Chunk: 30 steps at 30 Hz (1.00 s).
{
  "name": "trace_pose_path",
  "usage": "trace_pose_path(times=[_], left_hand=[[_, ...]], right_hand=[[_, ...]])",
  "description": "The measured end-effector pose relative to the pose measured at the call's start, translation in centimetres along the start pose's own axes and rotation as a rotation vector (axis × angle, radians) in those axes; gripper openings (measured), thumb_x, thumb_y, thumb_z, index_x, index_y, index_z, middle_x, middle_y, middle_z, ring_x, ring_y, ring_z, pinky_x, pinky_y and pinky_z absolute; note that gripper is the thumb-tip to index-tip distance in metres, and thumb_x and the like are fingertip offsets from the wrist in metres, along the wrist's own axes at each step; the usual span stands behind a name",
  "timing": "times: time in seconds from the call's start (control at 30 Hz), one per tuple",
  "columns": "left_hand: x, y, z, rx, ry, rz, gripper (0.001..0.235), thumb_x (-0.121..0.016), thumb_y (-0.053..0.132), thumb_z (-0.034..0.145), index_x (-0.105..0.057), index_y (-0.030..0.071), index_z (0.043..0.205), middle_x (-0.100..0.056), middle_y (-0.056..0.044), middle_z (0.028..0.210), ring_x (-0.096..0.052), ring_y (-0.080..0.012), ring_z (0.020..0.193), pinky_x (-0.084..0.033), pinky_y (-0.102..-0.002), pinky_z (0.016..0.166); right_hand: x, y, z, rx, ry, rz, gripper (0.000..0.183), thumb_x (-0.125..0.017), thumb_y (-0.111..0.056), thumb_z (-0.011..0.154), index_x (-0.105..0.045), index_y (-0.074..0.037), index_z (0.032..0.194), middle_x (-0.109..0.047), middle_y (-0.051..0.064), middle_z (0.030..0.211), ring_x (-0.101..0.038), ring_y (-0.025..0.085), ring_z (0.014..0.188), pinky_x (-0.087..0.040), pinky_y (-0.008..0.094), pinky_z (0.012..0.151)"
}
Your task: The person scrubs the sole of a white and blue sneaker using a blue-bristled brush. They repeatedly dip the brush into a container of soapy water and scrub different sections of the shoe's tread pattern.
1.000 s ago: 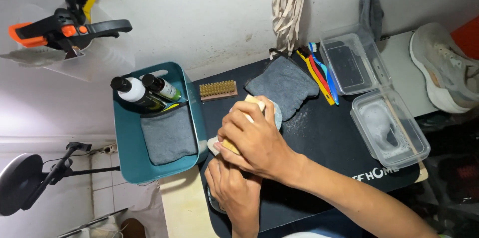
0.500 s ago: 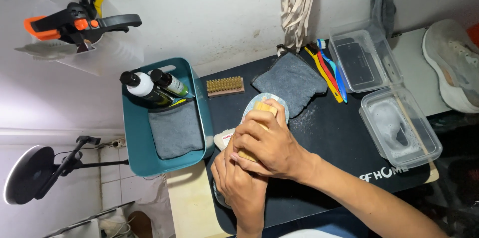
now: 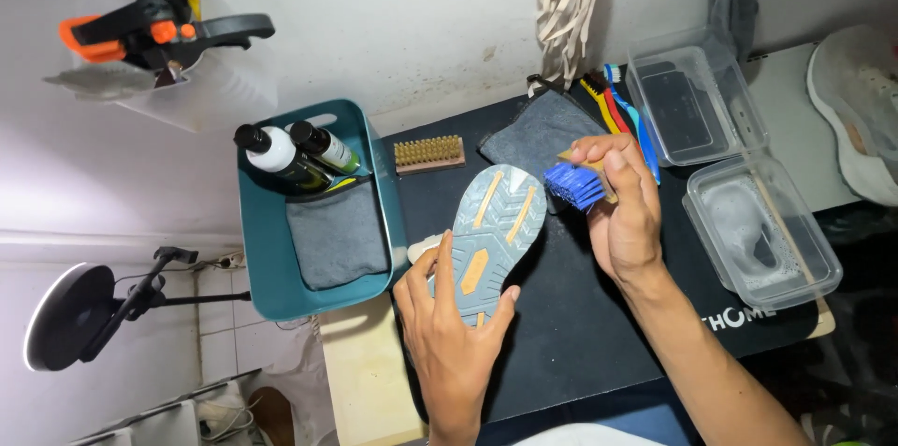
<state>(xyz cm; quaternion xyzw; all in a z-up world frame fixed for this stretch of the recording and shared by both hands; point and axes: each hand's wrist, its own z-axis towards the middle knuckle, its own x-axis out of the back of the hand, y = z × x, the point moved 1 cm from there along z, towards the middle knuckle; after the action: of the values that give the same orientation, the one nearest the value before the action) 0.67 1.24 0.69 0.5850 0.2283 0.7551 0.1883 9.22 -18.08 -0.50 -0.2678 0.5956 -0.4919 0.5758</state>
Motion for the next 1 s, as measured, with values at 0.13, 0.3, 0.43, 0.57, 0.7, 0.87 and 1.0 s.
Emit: trace_pose_path(times=[0.13,0.3,0.43,0.57,0.7,0.87,1.0], left_hand=[[0.1,-0.6,0.0,-0.071,-0.011,0.021,0.088,-0.09,0.045,0.07,-0.057,0.013,0.145,-0.057,-0.008,0.124,-0.052,-0.0303,0.111,-0.053,-0.046,0.087],[-1.2,-1.7,-1.1,-0.125,0.208,0.156,0.076,-0.079,0.063,0.076,-0.067,0.016,0.134,-0.061,-0.009,0.12,-0.053,-0.0285,0.108,-0.049,-0.045,0.092],[-2.2,-1.3,-1.6,-0.066,0.28,0.118,0.073,-0.073,0.064,0.078,-0.068,0.017,0.133,-0.06,-0.008,0.12,-0.054,-0.0287,0.109,-0.053,-0.045,0.089],[-2.7,-1.2,-2.0,-0.106,0.328,0.193,0.075,-0.072,0.067,0.076,-0.069,0.015,0.129,-0.062,-0.007,0.124,-0.059,-0.0289,0.112,-0.053,-0.046,0.092],[-2.4,-1.6,-1.8,-0.162,0.275,0.238,0.089,-0.072,0.071,0.074,-0.063,0.01,0.137,-0.06,-0.011,0.125,-0.057,-0.0299,0.113,-0.05,-0.046,0.097],[-2.2,-0.6,-2.0,-0.124,0.332,0.203,0.052,-0.059,0.044,0.09,-0.067,0.012,0.131,-0.064,-0.008,0.119,-0.063,-0.0282,0.107,-0.051,-0.043,0.093],[-1.7,-0.3,-1.8,-0.117,0.335,0.142,0.042,-0.052,0.034,0.095,-0.069,0.013,0.127,-0.065,-0.008,0.12,-0.063,-0.0294,0.107,-0.051,-0.042,0.093]], right_hand=[[1.0,-0.4,-0.5,-0.012,-0.045,0.011,0.022,-0.056,-0.033,0.1,-0.057,-0.011,0.099,-0.059,0.007,0.103,-0.058,0.022,0.104,-0.05,0.037,0.101],[1.6,-0.5,-0.4,-0.015,-0.21,-0.084,0.021,-0.055,-0.032,0.1,-0.059,-0.012,0.097,-0.06,0.005,0.102,-0.057,0.023,0.112,-0.043,0.038,0.111],[1.4,-0.5,0.1,-0.002,-0.235,-0.089,0.019,-0.055,-0.03,0.101,-0.059,-0.013,0.096,-0.061,0.004,0.099,-0.057,0.021,0.108,-0.041,0.039,0.113],[0.7,-0.7,0.4,0.141,-0.239,-0.303,0.021,-0.053,-0.032,0.102,-0.059,-0.013,0.096,-0.061,0.004,0.1,-0.055,0.021,0.109,-0.043,0.04,0.114],[-1.9,-0.9,-0.8,0.609,-0.227,-0.855,0.028,-0.057,-0.032,0.099,-0.061,-0.007,0.087,-0.059,0.007,0.092,-0.047,0.027,0.103,-0.045,0.046,0.101],[-5.1,-1.8,-6.3,0.837,-0.531,-1.076,0.02,-0.068,-0.032,0.094,-0.065,-0.015,0.083,-0.065,-0.001,0.091,-0.056,0.023,0.097,-0.037,0.058,0.094],[-4.9,-0.6,-6.3,0.964,-0.551,-1.074,0.019,-0.065,-0.034,0.099,-0.066,-0.017,0.09,-0.063,-0.002,0.097,-0.056,0.02,0.1,-0.042,0.061,0.09]])
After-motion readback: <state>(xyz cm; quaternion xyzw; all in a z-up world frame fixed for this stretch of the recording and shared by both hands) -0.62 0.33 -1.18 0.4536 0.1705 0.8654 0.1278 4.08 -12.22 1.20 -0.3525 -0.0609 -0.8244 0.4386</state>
